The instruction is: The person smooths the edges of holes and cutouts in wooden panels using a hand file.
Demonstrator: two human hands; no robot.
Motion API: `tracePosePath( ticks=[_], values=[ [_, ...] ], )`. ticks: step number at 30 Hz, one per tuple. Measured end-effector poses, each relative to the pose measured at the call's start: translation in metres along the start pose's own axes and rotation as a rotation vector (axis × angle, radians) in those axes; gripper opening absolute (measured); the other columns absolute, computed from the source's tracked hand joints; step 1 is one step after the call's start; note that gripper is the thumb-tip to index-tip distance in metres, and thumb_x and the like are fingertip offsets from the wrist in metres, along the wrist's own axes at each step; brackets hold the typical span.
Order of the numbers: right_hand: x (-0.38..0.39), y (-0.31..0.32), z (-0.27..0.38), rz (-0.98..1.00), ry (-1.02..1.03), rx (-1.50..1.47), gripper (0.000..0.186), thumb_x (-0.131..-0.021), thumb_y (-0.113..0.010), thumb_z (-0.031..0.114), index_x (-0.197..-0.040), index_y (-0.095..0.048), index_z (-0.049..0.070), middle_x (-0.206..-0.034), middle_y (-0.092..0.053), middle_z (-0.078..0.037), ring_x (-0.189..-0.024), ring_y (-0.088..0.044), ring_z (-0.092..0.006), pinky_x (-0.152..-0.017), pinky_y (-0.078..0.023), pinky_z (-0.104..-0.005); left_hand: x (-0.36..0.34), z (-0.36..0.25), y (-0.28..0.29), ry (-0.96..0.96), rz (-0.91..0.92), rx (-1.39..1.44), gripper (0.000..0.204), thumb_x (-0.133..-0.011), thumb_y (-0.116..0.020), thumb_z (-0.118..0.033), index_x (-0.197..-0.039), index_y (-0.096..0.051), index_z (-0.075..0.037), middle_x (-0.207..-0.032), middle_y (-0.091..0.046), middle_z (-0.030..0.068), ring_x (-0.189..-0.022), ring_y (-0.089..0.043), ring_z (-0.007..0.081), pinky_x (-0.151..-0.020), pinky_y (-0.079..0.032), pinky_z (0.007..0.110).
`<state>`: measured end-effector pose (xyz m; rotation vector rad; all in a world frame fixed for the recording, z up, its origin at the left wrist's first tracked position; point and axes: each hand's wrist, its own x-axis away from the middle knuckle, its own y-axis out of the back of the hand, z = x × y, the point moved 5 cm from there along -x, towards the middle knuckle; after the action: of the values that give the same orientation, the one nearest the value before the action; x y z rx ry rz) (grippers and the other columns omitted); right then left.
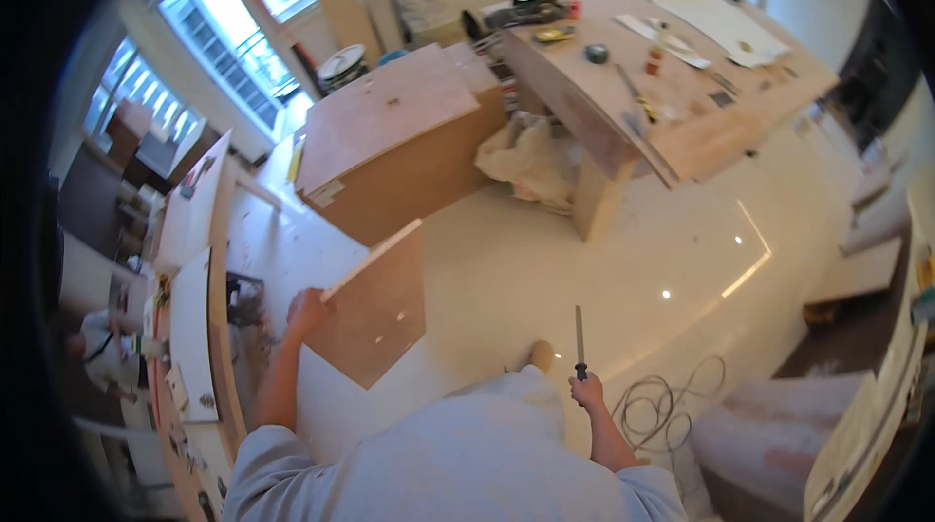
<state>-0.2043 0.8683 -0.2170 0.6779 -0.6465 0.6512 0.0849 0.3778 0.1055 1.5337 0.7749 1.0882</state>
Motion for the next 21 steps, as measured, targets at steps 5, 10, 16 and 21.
tracePosePath(
  ticks=[5, 10, 16, 21],
  values=[
    [-0.082, -0.025, 0.140, 0.193, 0.193, 0.120, 0.021, -0.079, -0.063, 0.020, -0.078, -0.052, 0.003, -0.058, -0.057, -0.007, -0.048, -0.057, -0.0148, -0.045, -0.046, -0.0288, -0.022, -0.005, 0.136, -0.085, -0.113, -0.067, 0.042, -0.068, -0.071, -0.040, -0.085, -0.068, -0.003, -0.077, -0.065, 0.0209, -0.077, -0.064, 0.0360, -0.069, -0.051, 0.042],
    [-0.154, -0.097, 0.259, 0.419, 0.203, 0.000, 0.020, -0.084, -0.059, 0.022, -0.087, -0.052, 0.003, -0.069, -0.060, -0.007, -0.056, -0.058, -0.0149, -0.049, -0.047, -0.0276, -0.027, -0.006, 0.288, -0.056, -0.201, 0.127, 0.045, -0.070, -0.073, -0.041, -0.086, -0.067, 0.000, -0.076, -0.066, 0.0106, -0.066, -0.062, 0.0217, -0.064, -0.048, 0.032],
    [-0.166, -0.247, 0.350, 0.515, -0.185, -0.721, 0.026, -0.092, -0.047, 0.035, -0.099, -0.048, 0.009, -0.119, -0.055, -0.019, -0.118, -0.048, -0.0286, -0.096, -0.034, -0.0528, -0.051, 0.026, 0.402, -0.104, -0.159, 0.700, 0.041, -0.078, -0.069, -0.028, -0.100, -0.061, 0.005, -0.092, -0.065, 0.0101, -0.076, -0.064, 0.0128, -0.066, -0.052, 0.024],
    [-0.162, -0.300, 0.440, 0.714, -0.146, -1.148, 0.027, -0.093, -0.046, 0.035, -0.076, -0.049, 0.013, -0.107, -0.061, -0.018, -0.110, -0.053, -0.0283, -0.100, -0.030, -0.0534, -0.114, 0.122, 0.406, -0.151, -0.207, 0.937, 0.047, -0.080, -0.068, -0.030, -0.106, -0.058, 0.007, -0.093, -0.065, 0.0102, -0.077, -0.065, 0.0128, -0.067, -0.053, 0.025]
  ],
)
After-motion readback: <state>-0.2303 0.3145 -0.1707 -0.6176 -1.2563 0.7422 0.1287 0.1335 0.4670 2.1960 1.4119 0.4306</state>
